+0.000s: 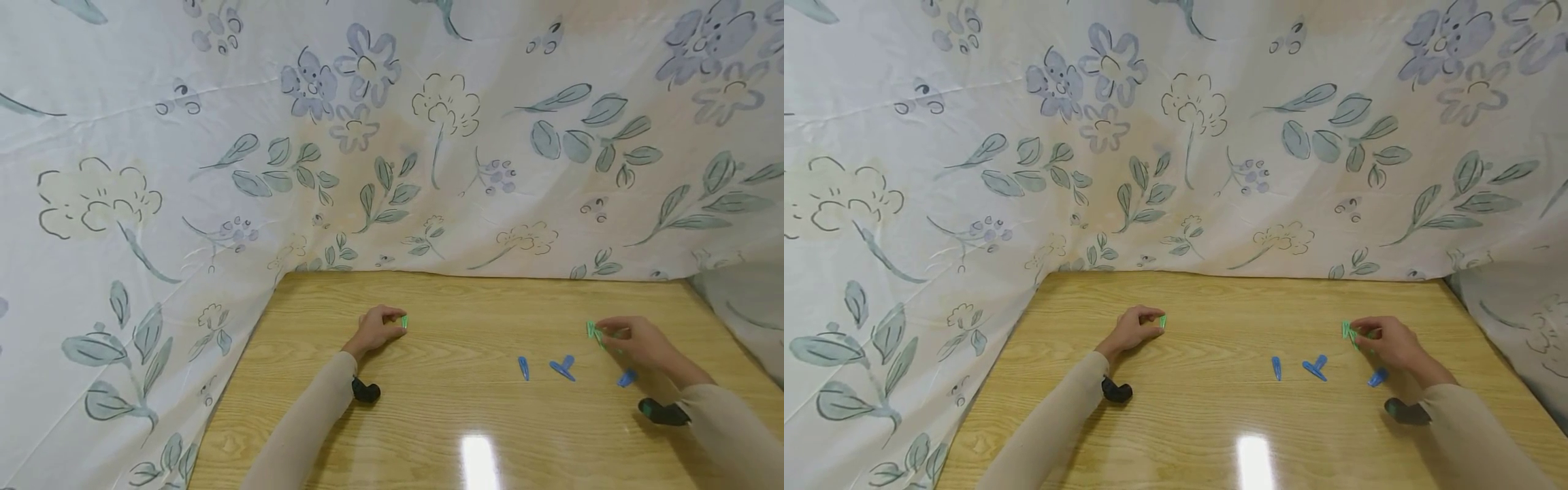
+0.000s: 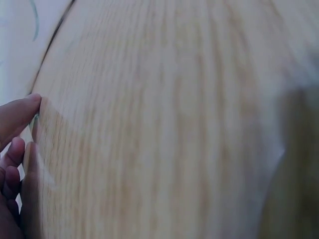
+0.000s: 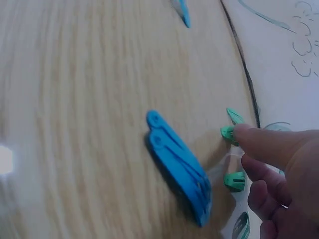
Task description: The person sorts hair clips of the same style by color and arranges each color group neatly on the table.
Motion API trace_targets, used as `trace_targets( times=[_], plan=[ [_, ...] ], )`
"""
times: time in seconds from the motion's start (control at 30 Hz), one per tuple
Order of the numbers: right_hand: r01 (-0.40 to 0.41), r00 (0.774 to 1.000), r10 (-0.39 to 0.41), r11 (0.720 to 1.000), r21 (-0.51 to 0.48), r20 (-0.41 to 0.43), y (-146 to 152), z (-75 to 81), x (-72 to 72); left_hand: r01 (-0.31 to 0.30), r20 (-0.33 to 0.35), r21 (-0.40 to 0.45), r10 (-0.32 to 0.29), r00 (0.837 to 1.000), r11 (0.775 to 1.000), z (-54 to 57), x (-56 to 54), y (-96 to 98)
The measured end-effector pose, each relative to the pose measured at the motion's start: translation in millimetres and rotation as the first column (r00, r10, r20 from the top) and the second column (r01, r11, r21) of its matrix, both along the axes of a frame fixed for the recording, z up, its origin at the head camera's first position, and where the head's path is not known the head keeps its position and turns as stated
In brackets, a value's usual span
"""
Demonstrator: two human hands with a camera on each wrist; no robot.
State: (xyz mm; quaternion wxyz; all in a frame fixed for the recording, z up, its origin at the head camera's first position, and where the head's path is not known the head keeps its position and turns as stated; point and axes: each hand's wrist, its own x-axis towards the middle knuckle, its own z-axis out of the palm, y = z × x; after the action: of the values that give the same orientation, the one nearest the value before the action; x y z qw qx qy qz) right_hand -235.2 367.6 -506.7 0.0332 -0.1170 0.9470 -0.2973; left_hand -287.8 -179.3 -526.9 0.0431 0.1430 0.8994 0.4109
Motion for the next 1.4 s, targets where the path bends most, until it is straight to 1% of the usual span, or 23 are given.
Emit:
trace_targets(
  times=[0.17, 0.4, 0.47, 0.8, 0.93, 1.07, 1.17, 1.4],
  plan=[
    [-0.016, 1.0, 0.016, 1.0, 0.023, -0.017, -2.5, 0.7, 0.9, -0.003, 0.005, -0.003, 0.003, 1.0, 1.0, -0.2, 0.6, 0.5],
    [-0.004, 1.0, 0.007, 0.996, 0.089, -0.029, -5.4, 2.7, 3.1, -0.002, -0.014, -0.002, 0.002, 1.0, 1.0, 0.1, 2.7, 1.3],
    [-0.002, 0.999, 0.005, 0.996, 0.093, -0.031, -6.1, 3.0, 3.9, -0.003, -0.008, -0.003, 0.003, 1.0, 1.0, 0.4, 2.9, 1.7],
    [0.029, 0.999, -0.026, 0.995, 0.092, -0.04, -9.0, 3.4, 6.6, -0.015, -0.007, -0.016, 0.015, 1.0, 1.0, 0.1, 2.4, 3.1],
    [0.031, 0.999, -0.029, 0.996, 0.08, -0.027, -10.7, 3.6, 6.5, -0.009, -0.011, -0.015, 0.009, 1.0, 1.0, -0.2, 2.8, 2.6],
    [0.034, 0.999, -0.033, 0.998, 0.06, -0.01, -11.8, 3.1, 6.1, -0.017, -0.016, -0.024, 0.017, 1.0, 1.0, 0.2, 2.0, 2.3],
    [0.032, 0.999, -0.031, 0.998, 0.052, -0.006, -12.5, 3.6, 6.0, -0.026, -0.017, -0.023, 0.025, 1.0, 0.999, 0.3, 1.0, 2.6],
    [-0.005, 1.0, 0.005, 1.0, 0.009, 0.002, -17.2, 13.0, 11.3, -0.019, -0.028, -0.025, 0.019, 0.999, 1.0, 1.7, 1.9, 3.0]
  ],
)
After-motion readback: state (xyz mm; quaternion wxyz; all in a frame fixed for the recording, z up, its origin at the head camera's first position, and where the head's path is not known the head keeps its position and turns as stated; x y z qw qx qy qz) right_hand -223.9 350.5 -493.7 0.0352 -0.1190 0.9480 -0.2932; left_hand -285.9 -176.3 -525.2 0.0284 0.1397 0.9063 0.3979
